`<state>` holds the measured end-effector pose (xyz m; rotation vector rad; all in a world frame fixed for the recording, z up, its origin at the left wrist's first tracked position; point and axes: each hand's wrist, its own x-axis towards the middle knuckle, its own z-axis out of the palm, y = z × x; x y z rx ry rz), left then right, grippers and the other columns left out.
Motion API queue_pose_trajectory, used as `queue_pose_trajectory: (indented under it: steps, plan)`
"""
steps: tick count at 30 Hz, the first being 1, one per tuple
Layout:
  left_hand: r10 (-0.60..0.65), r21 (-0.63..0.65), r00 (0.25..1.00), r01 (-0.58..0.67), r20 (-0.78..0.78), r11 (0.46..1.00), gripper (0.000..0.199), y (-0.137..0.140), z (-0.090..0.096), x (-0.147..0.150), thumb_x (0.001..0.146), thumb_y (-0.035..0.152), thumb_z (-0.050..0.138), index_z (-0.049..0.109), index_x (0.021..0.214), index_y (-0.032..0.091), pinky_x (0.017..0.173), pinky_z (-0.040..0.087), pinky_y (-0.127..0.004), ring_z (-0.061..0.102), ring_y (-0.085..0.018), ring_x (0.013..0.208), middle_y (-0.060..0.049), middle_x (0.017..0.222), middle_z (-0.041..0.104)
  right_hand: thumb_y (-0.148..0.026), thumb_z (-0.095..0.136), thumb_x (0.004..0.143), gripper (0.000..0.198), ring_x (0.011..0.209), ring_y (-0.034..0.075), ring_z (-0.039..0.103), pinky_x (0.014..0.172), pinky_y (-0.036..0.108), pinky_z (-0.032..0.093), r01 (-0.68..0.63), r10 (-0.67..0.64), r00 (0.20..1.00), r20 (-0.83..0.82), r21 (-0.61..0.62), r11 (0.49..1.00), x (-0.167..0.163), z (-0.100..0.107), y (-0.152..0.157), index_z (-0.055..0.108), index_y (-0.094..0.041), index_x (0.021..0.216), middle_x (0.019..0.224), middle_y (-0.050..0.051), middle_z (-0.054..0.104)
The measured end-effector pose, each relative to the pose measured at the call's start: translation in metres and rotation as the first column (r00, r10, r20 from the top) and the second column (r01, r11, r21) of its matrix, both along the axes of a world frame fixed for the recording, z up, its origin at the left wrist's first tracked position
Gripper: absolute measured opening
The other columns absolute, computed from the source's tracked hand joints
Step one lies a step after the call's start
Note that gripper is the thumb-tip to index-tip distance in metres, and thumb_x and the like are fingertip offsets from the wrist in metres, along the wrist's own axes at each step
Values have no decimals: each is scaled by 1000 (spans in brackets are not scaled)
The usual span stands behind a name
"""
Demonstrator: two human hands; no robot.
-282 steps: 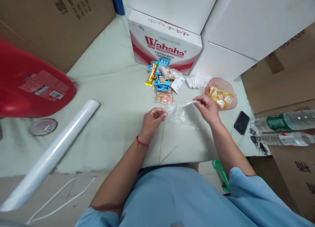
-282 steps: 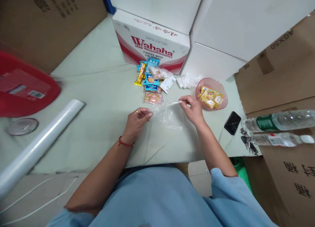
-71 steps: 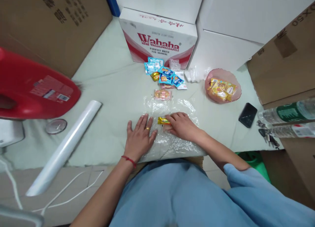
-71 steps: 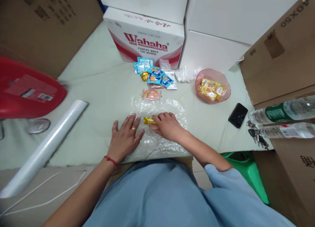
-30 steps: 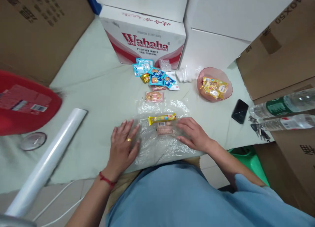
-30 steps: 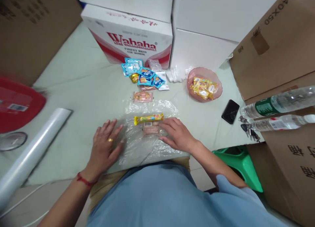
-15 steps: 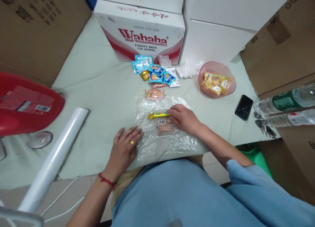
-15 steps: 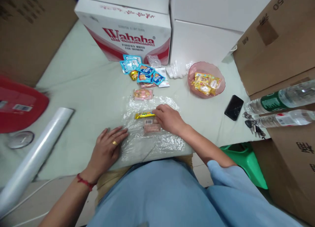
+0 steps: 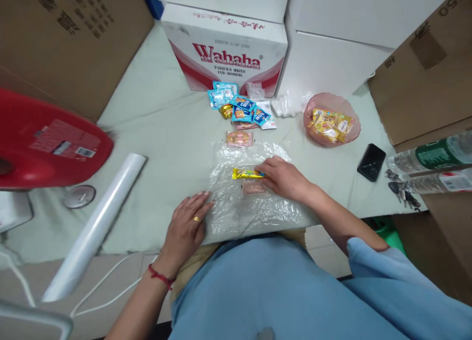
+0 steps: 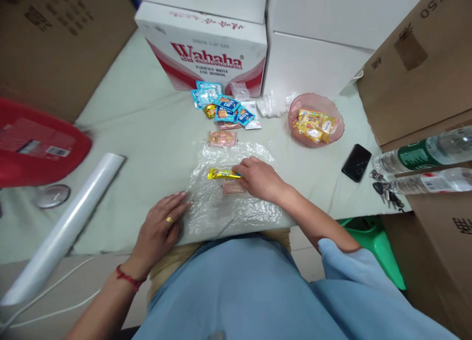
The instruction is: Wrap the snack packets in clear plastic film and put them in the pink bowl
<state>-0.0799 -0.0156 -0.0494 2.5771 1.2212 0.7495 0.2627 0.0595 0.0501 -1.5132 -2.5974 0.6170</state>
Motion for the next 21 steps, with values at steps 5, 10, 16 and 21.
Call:
queue_pose_trajectory:
  steps: [5, 10, 16, 21]
  plan:
    - [-18, 20, 999, 18, 26, 1000, 70, 0, 5, 3, 94, 4, 48, 47, 157, 33, 121, 46, -60, 54, -30, 149, -13, 153, 63, -27, 63, 106, 25, 107, 29, 54, 87, 39, 44, -41, 40, 996, 78, 8, 999, -5, -21, -14, 71, -17, 128, 117, 13, 70]
    - [-81, -22, 997, 81, 0, 997, 79, -5, 14, 7, 92, 4, 50, 39, 164, 35, 126, 39, -62, 53, -30, 151, -11, 156, 62, -33, 71, 101, 39, 109, 31, 54, 92, 44, 46, -51, 51, 999, 1, 67, 996, 3, -31, -14, 65, -19, 137, 125, 15, 69]
    - [-183, -119, 983, 180, -20, 976, 60, -15, 11, 1, 98, 10, 52, 48, 156, 27, 129, 35, -53, 58, -24, 146, -13, 157, 62, -40, 60, 107, 32, 103, 28, 58, 91, 45, 50, -46, 99, 961, -260, 200, 979, 36, -34, -55, 64, -20, 132, 119, 14, 71]
    - [-138, -67, 990, 139, 19, 988, 26, -10, 0, -2, 103, 18, 60, 66, 126, 26, 121, 45, -48, 70, -22, 129, -11, 142, 73, -50, 64, 104, 37, 104, 28, 62, 90, 46, 53, -122, 169, 959, -225, 208, 970, 55, -60, -118, 67, -19, 125, 118, 15, 71]
